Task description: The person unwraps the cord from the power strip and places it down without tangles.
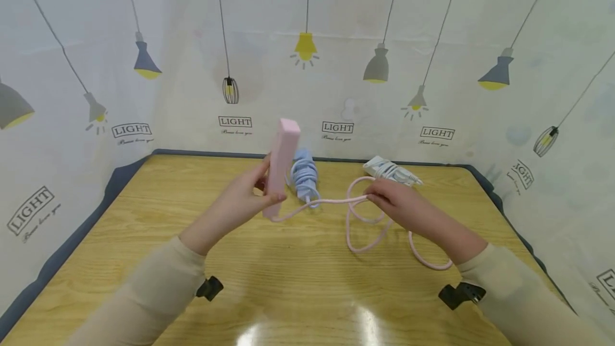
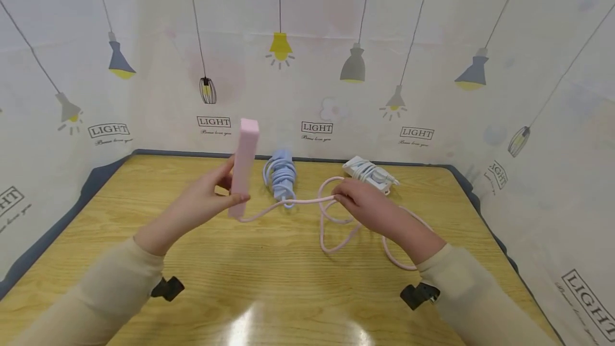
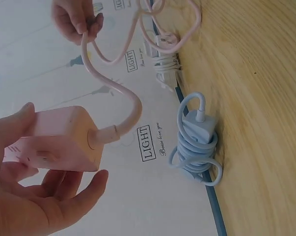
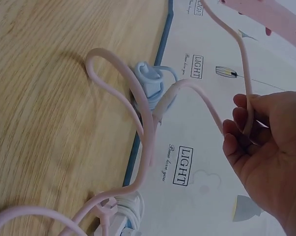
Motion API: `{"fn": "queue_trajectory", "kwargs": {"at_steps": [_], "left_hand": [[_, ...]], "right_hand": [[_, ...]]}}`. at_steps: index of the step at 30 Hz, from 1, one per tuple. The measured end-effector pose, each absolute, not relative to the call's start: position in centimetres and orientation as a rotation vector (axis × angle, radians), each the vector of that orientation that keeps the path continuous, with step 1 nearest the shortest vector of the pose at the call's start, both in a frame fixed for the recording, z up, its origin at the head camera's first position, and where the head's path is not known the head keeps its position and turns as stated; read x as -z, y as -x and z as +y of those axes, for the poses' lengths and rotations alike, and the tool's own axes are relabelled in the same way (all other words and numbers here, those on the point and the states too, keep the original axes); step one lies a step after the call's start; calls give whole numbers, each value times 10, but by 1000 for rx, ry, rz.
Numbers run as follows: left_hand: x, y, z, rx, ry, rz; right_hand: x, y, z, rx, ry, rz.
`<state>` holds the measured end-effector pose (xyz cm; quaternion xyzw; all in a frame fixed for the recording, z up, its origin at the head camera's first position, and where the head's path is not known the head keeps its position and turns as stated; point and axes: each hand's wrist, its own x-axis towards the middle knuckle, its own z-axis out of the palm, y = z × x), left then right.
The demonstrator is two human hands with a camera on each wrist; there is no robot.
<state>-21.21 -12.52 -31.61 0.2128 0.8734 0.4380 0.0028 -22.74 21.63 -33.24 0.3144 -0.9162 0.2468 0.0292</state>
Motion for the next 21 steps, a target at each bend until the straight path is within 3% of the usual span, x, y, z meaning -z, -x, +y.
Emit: {"fn": "queue_trajectory", "kwargs": {"at_steps": [6,21], "left_hand": [[318,209,-103,-1106,-928,2820],[328,203,-73,-691,-1238,3003]], "right_hand": [[330,227,216,-843,-903,-2844],[318,209,214,-1255,-939,-2784]]}}
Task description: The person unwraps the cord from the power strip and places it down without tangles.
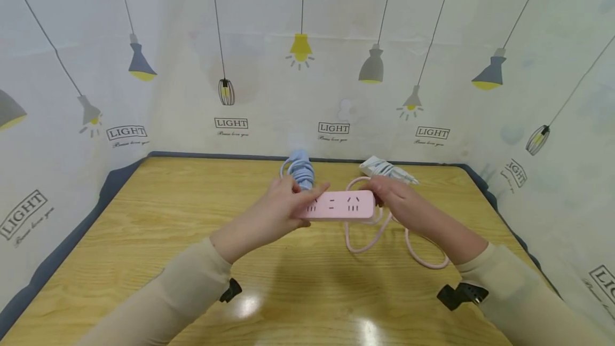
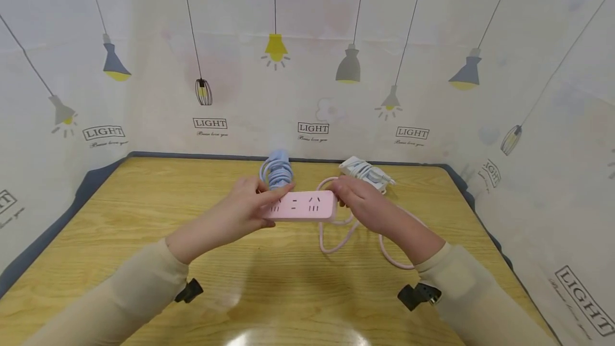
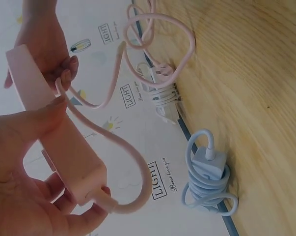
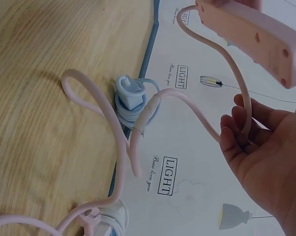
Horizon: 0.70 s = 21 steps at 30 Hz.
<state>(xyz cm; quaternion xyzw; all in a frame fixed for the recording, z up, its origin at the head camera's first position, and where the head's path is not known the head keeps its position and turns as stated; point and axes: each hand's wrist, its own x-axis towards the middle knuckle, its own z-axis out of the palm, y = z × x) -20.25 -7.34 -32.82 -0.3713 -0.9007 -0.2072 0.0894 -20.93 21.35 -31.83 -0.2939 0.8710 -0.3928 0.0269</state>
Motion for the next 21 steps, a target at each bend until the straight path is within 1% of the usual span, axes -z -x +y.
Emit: {"fn": "queue_trajectory", "kwargs": {"at_steps": [3,10,15,21], "left_hand": [[329,201,-71,584,1094,-2670],[327,199,-67,346,1090,-2636],[328,196,-61,163,1052,-2633],[333,195,-55,151,1004,-2642]], "right_hand": [[317,207,212,1111,950,2755],[314,198,205,929,944,2807],[314,194,199,706,1062,2947],[314,189,193,423,1055,3085]]}}
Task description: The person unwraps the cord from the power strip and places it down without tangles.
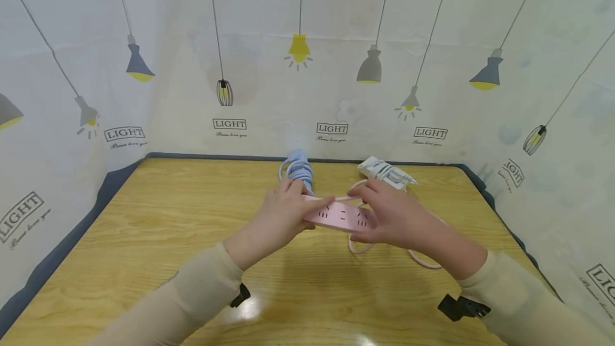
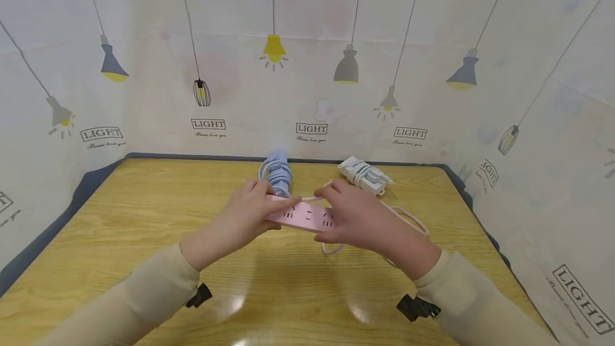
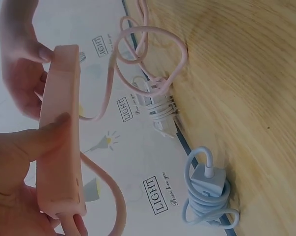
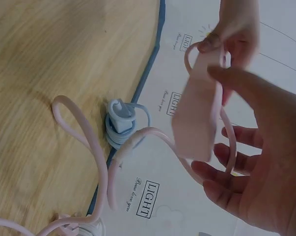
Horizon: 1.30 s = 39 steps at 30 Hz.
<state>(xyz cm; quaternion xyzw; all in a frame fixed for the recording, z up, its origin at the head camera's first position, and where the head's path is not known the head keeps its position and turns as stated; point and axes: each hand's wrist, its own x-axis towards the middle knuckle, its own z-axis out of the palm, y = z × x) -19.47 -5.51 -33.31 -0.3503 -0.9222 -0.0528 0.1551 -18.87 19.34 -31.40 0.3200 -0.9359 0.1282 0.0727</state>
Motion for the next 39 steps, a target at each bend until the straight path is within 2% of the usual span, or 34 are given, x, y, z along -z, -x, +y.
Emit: {"fn": "queue_trajectory", "kwargs": {"at_steps": [14,23,39], "left_hand": [[330,192,-53,487,1071,-2397],[318,182,-76,861,876,-2282],[334,165,-124,773,909,-2265]], "right_hand": [[320,186,195,-345,-826,-2836],[321,187,217,-528,-761,-2855],[326,183,276,-754,-584,-2890]]}}
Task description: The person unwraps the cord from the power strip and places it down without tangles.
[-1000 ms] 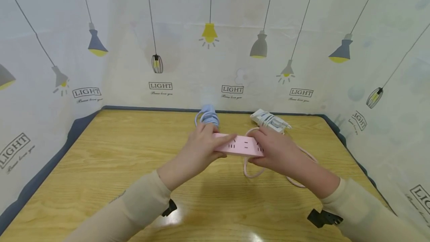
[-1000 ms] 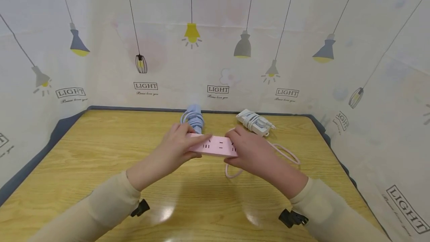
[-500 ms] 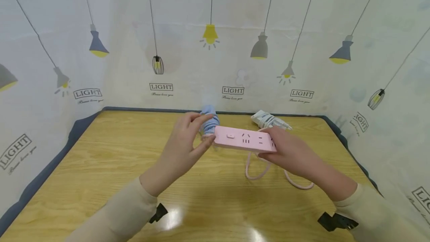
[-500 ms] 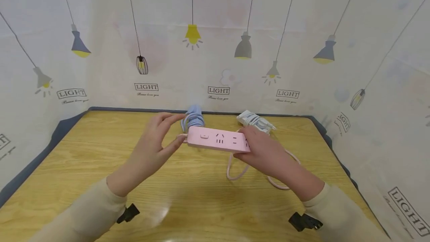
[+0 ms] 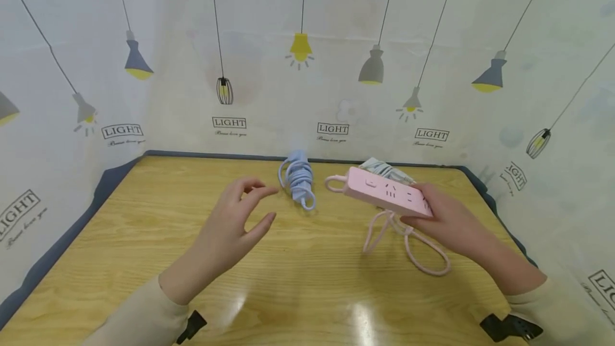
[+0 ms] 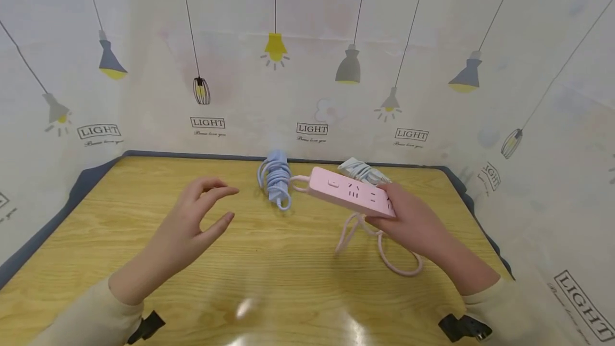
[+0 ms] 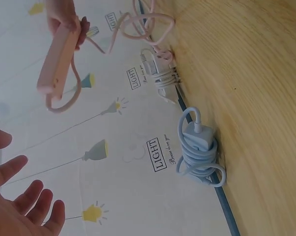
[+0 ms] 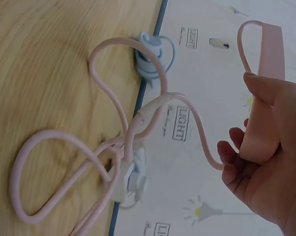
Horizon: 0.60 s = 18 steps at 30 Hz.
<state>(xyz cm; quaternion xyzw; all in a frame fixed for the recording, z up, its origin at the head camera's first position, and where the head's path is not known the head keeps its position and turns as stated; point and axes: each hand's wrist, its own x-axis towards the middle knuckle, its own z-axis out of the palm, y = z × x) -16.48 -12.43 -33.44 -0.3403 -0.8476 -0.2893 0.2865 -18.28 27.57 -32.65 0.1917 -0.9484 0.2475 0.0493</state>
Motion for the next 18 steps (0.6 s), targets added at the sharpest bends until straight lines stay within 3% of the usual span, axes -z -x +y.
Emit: {"fn": "queue_trajectory", "kwargs": {"at_steps": [18], "left_hand": [[344,163,-133,807,864,-2377]], "right_hand": [[365,210,319,-738,-555,-2933]]}}
